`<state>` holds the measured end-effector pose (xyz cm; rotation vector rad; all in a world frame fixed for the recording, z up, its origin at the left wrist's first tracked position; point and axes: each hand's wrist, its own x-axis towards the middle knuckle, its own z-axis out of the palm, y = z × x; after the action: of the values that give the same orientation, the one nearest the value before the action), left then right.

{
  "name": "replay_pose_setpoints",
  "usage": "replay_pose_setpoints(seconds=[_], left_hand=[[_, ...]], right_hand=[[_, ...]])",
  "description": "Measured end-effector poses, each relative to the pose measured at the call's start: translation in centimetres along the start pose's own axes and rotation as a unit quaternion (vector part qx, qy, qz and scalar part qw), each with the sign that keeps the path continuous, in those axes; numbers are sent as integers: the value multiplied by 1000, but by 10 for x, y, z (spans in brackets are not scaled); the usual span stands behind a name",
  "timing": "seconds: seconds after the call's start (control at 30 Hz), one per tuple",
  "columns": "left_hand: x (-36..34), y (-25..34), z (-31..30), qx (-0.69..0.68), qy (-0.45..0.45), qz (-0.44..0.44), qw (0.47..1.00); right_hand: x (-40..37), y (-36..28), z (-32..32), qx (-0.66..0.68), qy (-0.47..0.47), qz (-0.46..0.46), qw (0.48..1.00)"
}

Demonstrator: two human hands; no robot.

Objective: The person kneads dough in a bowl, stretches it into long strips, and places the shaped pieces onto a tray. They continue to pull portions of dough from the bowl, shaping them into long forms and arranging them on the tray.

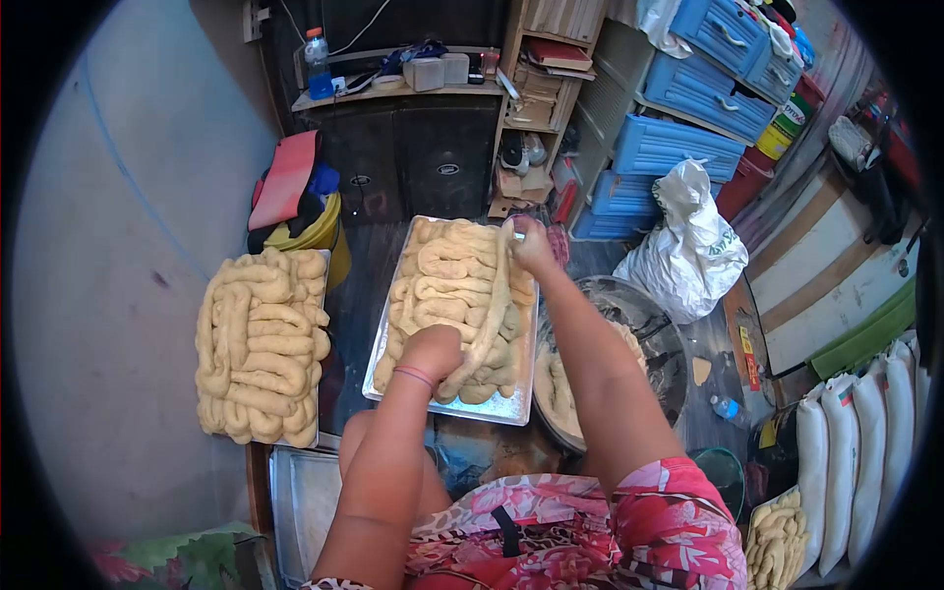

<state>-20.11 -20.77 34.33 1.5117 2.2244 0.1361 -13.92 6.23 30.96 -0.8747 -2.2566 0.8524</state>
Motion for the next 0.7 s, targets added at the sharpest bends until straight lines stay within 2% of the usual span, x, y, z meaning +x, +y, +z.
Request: replay_pose_setpoints(seconds=[0.03, 0.1, 0.13, 0.17, 0.23, 0.27, 0.3, 0.37, 0.4, 0.5, 0.57, 0.63, 0.67, 0.7], left_hand=[[1, 6, -1, -2, -1, -2, 1000], [4, 11, -1, -37, 52, 39, 997], [7, 8, -2, -45, 37, 49, 997], [9, 4, -5, -46, 33, 48, 997], [8, -4, -16, -85, 63, 49, 993], [6, -7, -27, -112, 55, 27, 992], [7, -13, -29, -112, 50, 29, 992], [10, -24, -31, -151, 120, 7, 981], [11, -26, -31, -149, 116, 10, 982], [15, -20, -25, -176, 109, 16, 978], [20, -12, -16, -228, 11, 68, 971], [27, -1, 0, -212, -16, 94, 973], [25, 10, 0, -152, -26, 101, 983], [24, 20, 1, -92, -35, 108, 989]], right_hand=[[-3, 6, 16, 0, -3, 0, 1000], [-31, 4, 48, -90, 48, 20, 995], [-41, -8, 47, -176, 31, 9, 984], [-37, 2, 52, -176, 27, 12, 984], [-31, 41, 58, 26, 79, -76, 994], [-37, 47, 47, 70, 49, -32, 996], [-45, 48, 38, 70, 49, -26, 996], [-59, 53, 26, 306, 179, 30, 935], [-58, 64, 28, 305, 182, 34, 934], [-60, 78, 30, 280, 212, 86, 932], [-54, 57, 40, 196, 205, -20, 959], [-46, 65, 66, 259, 108, 60, 958], [-51, 46, 55, 117, 96, 24, 988], [-55, 25, 42, -28, 81, -11, 996]])
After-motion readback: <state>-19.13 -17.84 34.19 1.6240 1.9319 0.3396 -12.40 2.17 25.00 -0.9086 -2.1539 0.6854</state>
